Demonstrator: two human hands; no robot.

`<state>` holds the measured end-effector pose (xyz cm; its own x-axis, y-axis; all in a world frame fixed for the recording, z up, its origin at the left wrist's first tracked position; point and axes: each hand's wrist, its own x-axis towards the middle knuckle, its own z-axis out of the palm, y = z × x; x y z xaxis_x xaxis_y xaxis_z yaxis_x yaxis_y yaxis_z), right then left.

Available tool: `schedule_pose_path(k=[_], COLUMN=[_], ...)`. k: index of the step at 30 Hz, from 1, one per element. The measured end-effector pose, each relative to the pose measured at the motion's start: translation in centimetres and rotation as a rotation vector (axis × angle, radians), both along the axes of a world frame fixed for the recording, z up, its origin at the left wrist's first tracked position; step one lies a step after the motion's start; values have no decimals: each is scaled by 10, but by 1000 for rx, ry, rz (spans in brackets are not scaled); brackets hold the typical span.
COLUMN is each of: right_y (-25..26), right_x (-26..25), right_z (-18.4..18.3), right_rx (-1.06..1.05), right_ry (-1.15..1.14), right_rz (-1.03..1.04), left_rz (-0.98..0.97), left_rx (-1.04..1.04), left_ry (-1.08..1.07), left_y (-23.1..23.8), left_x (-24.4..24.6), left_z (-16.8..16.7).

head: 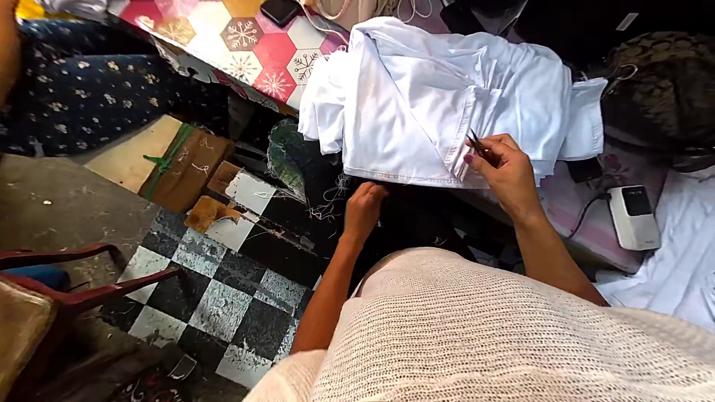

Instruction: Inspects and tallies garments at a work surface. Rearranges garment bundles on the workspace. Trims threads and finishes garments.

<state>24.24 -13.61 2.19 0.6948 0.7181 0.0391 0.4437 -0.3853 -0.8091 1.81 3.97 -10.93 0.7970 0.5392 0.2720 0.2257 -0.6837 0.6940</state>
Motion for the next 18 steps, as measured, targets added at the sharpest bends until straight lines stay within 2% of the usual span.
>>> schedule_pose_path(k=[3,5,8,12,15,18], right_y=[-14,-12,8,26,2,-35], right_x=[9,4,-8,-5,4,7], right_z=[-2,-6,-12,-5,6,3], right_rx=[32,38,36,95,111,46], right_ry=[61,116,111,35,33,97], right_rz=[-71,-70,-18,4,-34,-116], left_rz=[218,279,73,-151,-249,-226], left_rx=[-160,-138,-24,179,123,7], left_ry=[279,272,85,-50,-20,56], left_y=[17,7,-21,-38,-37,-30], left_x=[-45,-36,24,100,97,51], left_z=[20,43,57,18,10,2])
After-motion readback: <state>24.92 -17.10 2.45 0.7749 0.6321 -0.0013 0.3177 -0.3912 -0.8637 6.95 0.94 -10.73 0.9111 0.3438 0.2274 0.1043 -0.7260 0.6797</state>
